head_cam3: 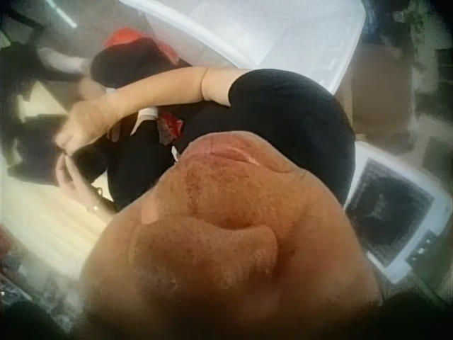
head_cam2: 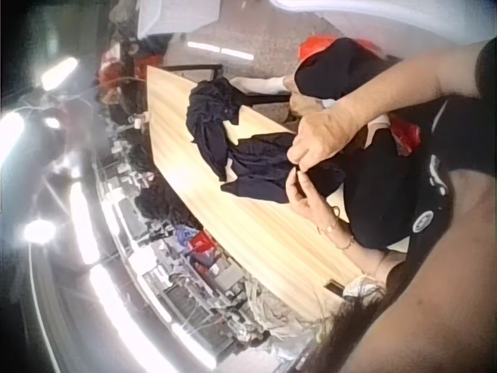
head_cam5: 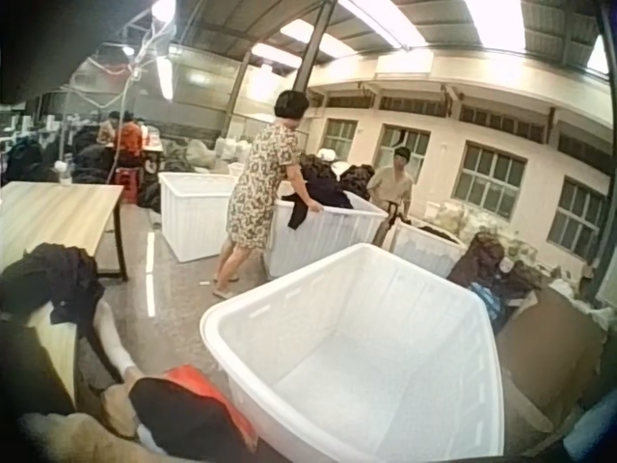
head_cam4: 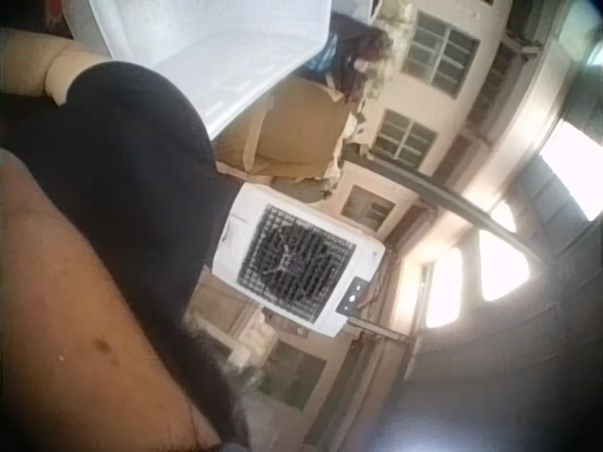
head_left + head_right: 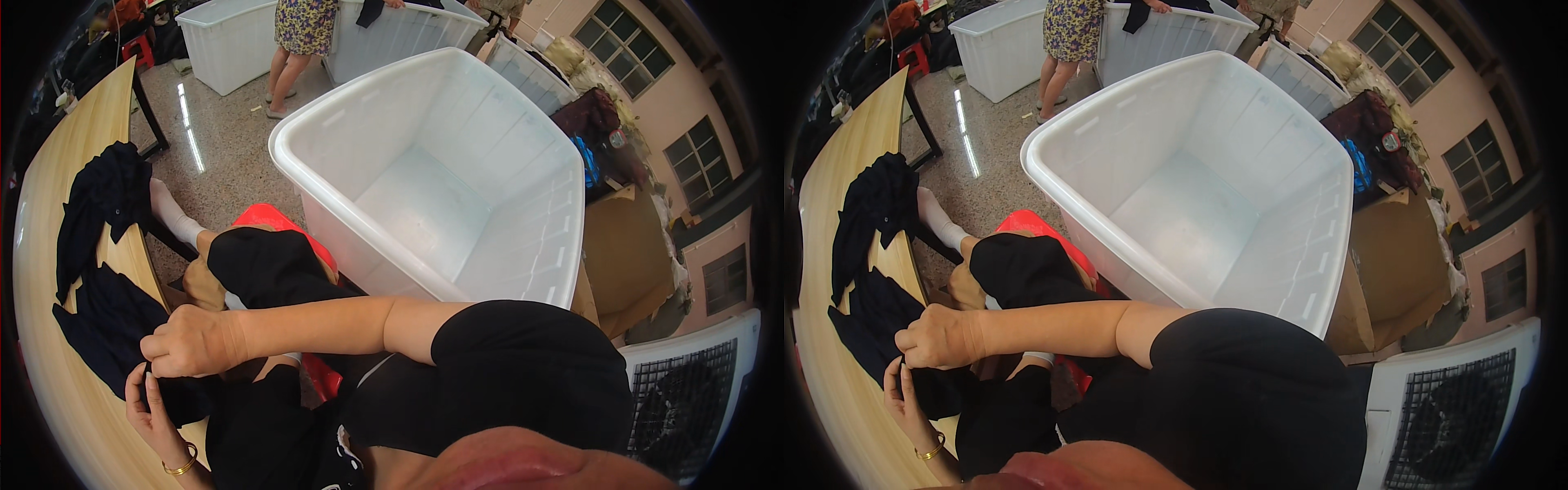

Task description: Trimming loose threads from black garments using small hand snips.

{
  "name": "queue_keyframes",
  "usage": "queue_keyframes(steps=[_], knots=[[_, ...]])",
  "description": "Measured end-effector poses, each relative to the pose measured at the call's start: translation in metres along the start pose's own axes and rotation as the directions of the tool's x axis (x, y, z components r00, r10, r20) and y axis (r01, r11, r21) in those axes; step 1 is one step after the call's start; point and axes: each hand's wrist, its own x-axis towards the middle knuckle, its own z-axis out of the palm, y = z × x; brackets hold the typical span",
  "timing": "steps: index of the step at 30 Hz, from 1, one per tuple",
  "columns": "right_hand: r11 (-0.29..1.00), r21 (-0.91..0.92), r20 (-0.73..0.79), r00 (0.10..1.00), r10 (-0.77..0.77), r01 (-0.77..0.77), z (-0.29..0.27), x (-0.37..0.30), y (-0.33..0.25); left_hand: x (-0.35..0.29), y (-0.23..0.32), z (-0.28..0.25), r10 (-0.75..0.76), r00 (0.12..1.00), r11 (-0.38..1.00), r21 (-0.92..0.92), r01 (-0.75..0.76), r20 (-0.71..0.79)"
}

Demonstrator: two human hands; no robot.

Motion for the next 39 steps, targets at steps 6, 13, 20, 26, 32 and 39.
queue_keyframes(steps=[6, 13, 20, 26, 32, 39], knots=[[0.965, 0.223, -0.034, 0.988, 0.15, -0.138, 0.003, -0.006, 0.004, -0.002, -0.008, -0.002, -0.032, 0.999, 0.999, 0.027, 0.032, 0.012], [0.946, 0.298, -0.058, 0.987, 0.147, -0.123, 0.012, -0.012, 0.008, 0.0, -0.012, 0.0, -0.044, 0.999, 0.998, 0.047, 0.045, -0.033], [0.931, 0.333, -0.009, 0.987, 0.16, -0.148, 0.015, -0.015, 0.009, 0.0, -0.013, -0.002, -0.028, 0.999, 0.998, 0.059, 0.029, -0.016], [0.894, 0.417, 0.023, 0.985, 0.17, -0.164, 0.015, -0.019, 0.011, -0.001, -0.016, 0.001, -0.002, 1.0, 0.997, 0.075, 0.001, 0.002], [0.557, 0.643, 0.294, 0.84, 0.456, -0.526, -0.019, -0.006, 0.006, -0.001, -0.012, 0.007, 0.004, 1.0, 0.992, 0.126, -0.007, 0.025], [0.584, 0.616, 0.381, 0.849, 0.366, -0.529, 0.004, -0.017, 0.024, 0.003, 0.018, 0.014, 0.258, 0.964, 0.893, 0.368, -0.261, 0.058]])
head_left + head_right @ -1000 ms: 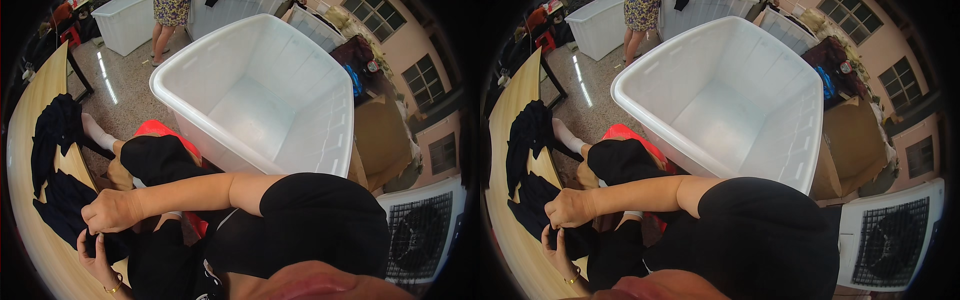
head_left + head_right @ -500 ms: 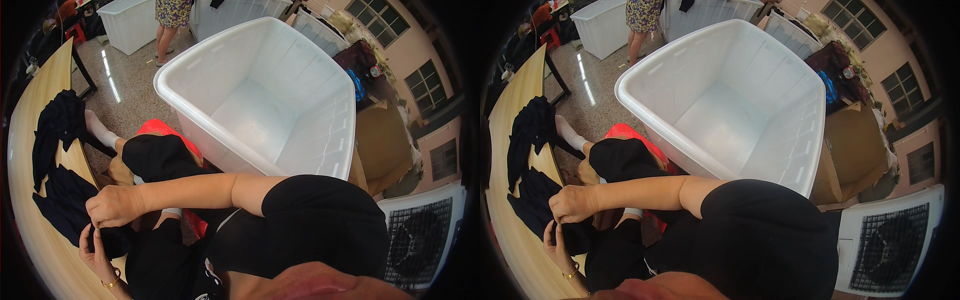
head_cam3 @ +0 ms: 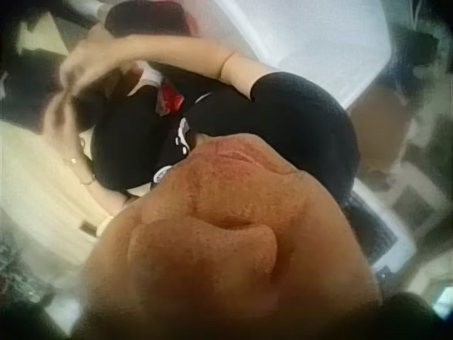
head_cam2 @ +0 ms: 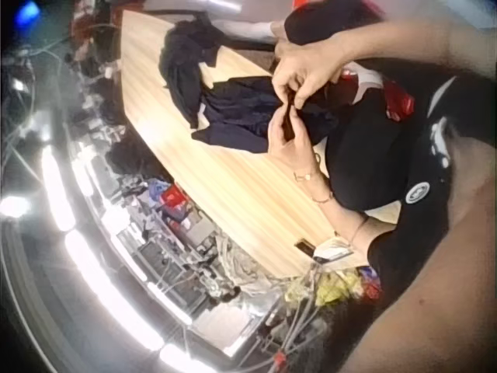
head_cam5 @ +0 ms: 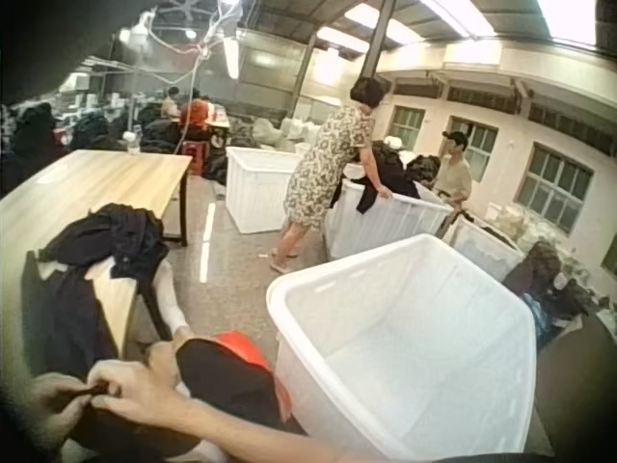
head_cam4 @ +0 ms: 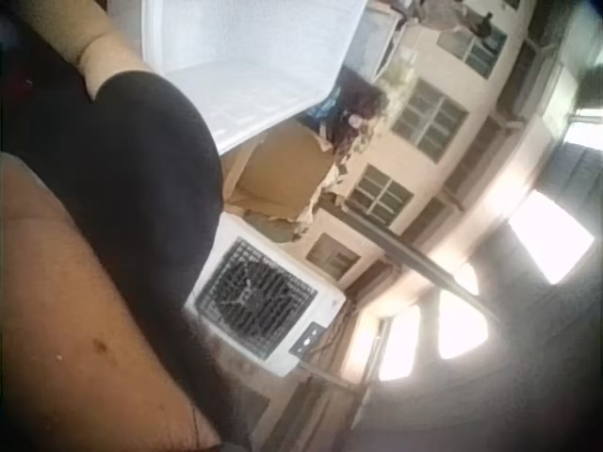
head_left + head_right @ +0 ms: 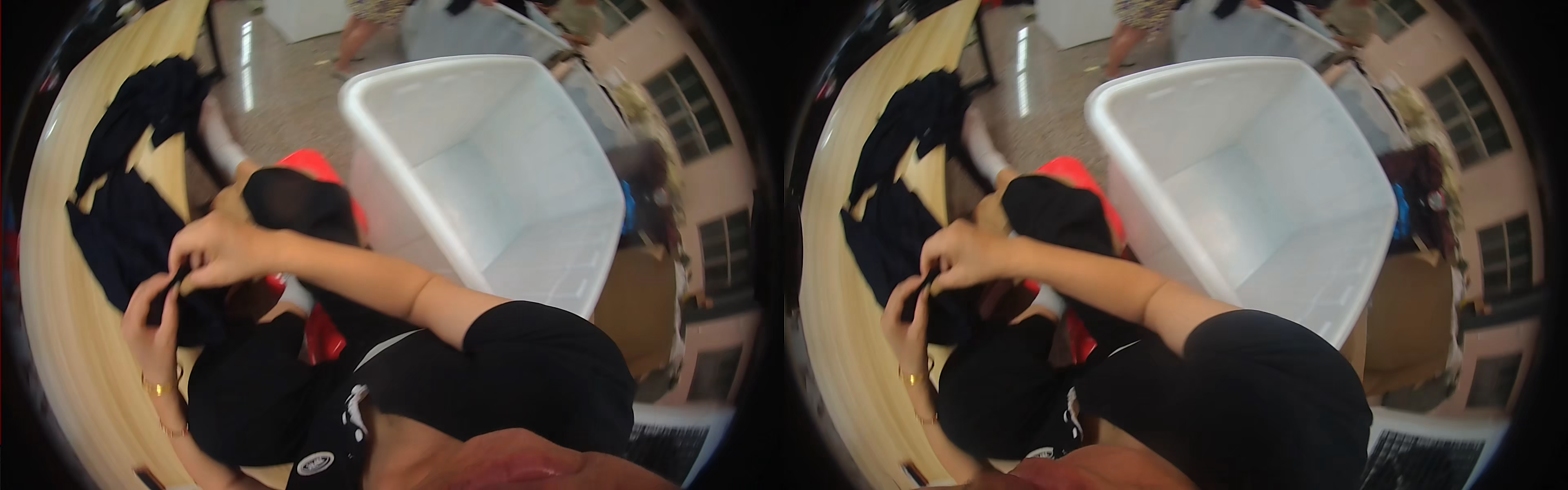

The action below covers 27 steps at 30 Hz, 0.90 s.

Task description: Trimming loose threads from black garments using small hand snips.

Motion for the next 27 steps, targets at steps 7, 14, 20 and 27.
queue_keyframes(steps=[7, 14, 20, 27], knots=[[0.999, 0.041, -0.032, 0.999, 0.035, -0.034, 0.002, 0.0, -0.007, 0.002, 0.005, 0.0, 0.112, 0.986, 0.994, -0.002, -0.113, -0.123], [0.91, 0.257, 0.11, 0.945, 0.307, -0.325, -0.007, 0.004, -0.002, 0.003, 0.0, 0.003, 0.157, 0.984, 0.988, 0.022, -0.155, -0.088], [0.798, 0.464, 0.156, 0.922, 0.355, -0.385, -0.011, 0.009, -0.01, 0.006, -0.004, 0.005, 0.065, 0.995, 0.982, -0.175, -0.076, -0.07], [0.889, 0.35, 0.148, 0.954, 0.26, -0.297, -0.012, 0.007, -0.014, 0.005, -0.005, 0.006, 0.077, 0.995, 0.969, -0.233, -0.089, -0.06]])
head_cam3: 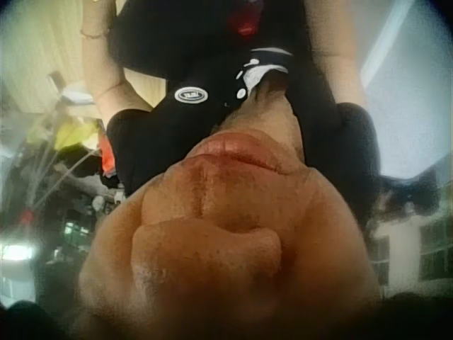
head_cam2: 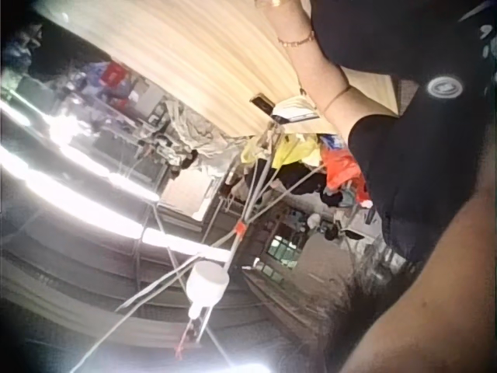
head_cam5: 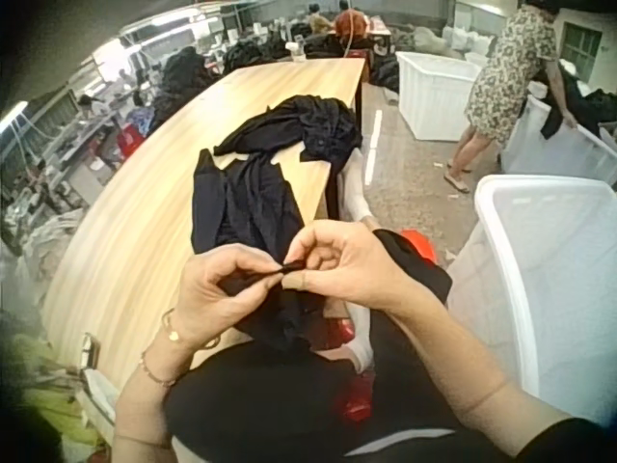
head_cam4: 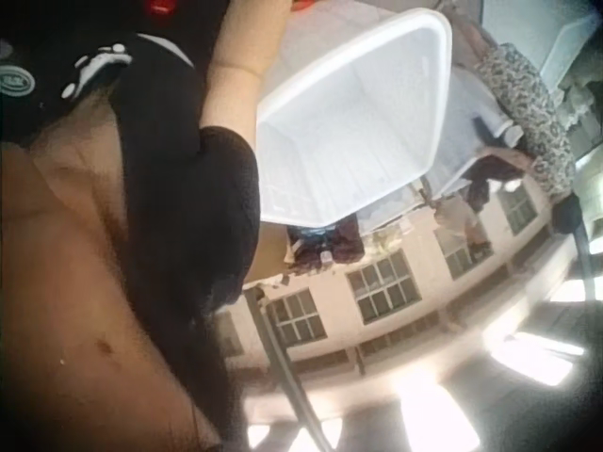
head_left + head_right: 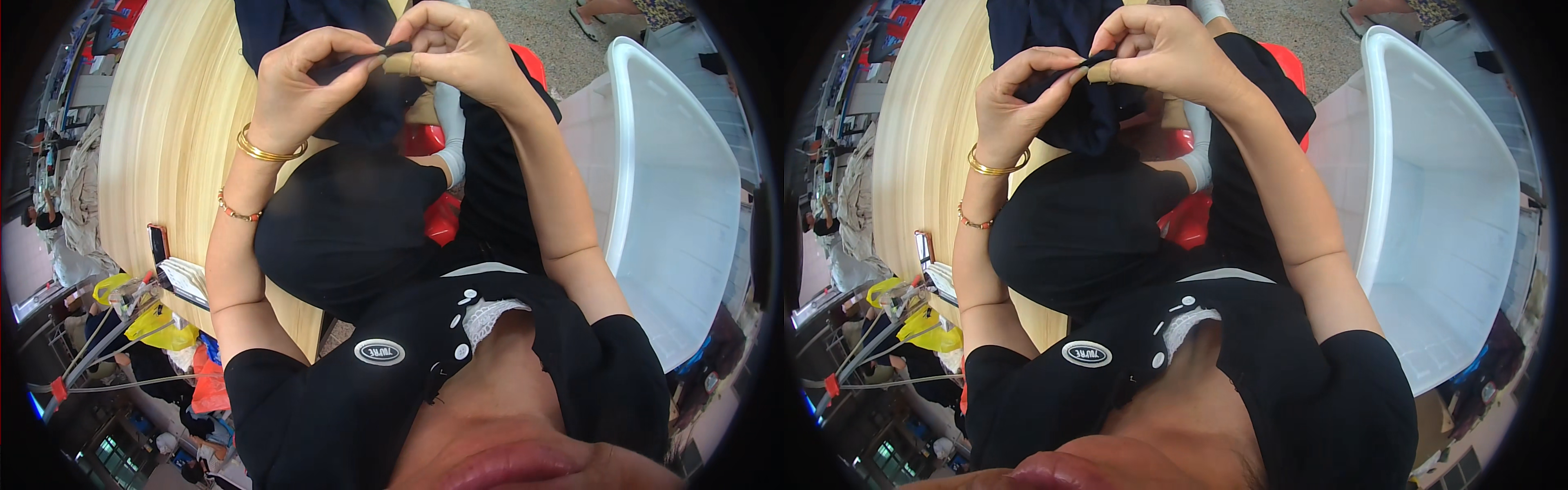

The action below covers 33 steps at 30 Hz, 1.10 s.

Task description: Trimming loose threads from black garments using small hand snips.

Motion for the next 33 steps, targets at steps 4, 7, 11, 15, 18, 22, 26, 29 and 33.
queue_keyframes(steps=[4, 7, 11, 15, 18, 22, 26, 29, 33], knots=[[0.997, -0.072, -0.052, 0.998, -0.043, 0.039, 0.002, -0.002, -0.006, 0.002, 0.004, -0.001, 0.05, 0.999, 0.995, 0.088, -0.05, 0.005], [0.999, 0.031, -0.077, 0.997, 0.026, -0.024, 0.005, -0.006, -0.009, 0.004, 0.004, -0.001, 0.096, 0.995, 0.985, 0.141, -0.1, 0.03], [0.998, -0.032, -0.109, 0.992, -0.066, 0.063, 0.004, -0.006, -0.001, 0.005, 0.004, 0.0, 0.122, 0.992, 0.978, 0.167, -0.127, 0.04], [1.0, 0.022, -0.078, 0.997, 0.009, -0.007, 0.002, -0.008, -0.001, 0.006, 0.007, 0.001, 0.125, 0.991, 0.974, 0.182, -0.133, 0.056], [0.999, 0.043, -0.06, 0.998, 0.015, -0.012, 0.0, -0.008, 0.002, 0.006, 0.008, 0.001, 0.112, 0.992, 0.979, 0.163, -0.121, 0.064], [0.999, 0.017, -0.042, 0.998, -0.051, 0.052, -0.001, -0.008, 0.006, 0.003, 0.007, 0.002, -0.126, 0.991, 0.988, -0.087, 0.13, 0.049], [0.996, -0.059, -0.032, 0.997, -0.064, 0.062, -0.006, -0.006, 0.01, 0.003, 0.01, 0.003, -0.291, 0.954, 0.951, -0.084, 0.297, 0.075], [0.723, -0.227, 0.09, 0.753, -0.651, 0.652, -0.008, 0.004, 0.018, 0.003, 0.009, 0.003, -0.242, 0.967, 0.966, -0.071, 0.248, 0.078], [0.893, -0.261, -0.002, 0.925, -0.379, 0.366, -0.002, -0.007, -0.006, 0.002, 0.009, 0.005, -0.16, 0.986, 0.987, -0.017, 0.161, 0.045]])
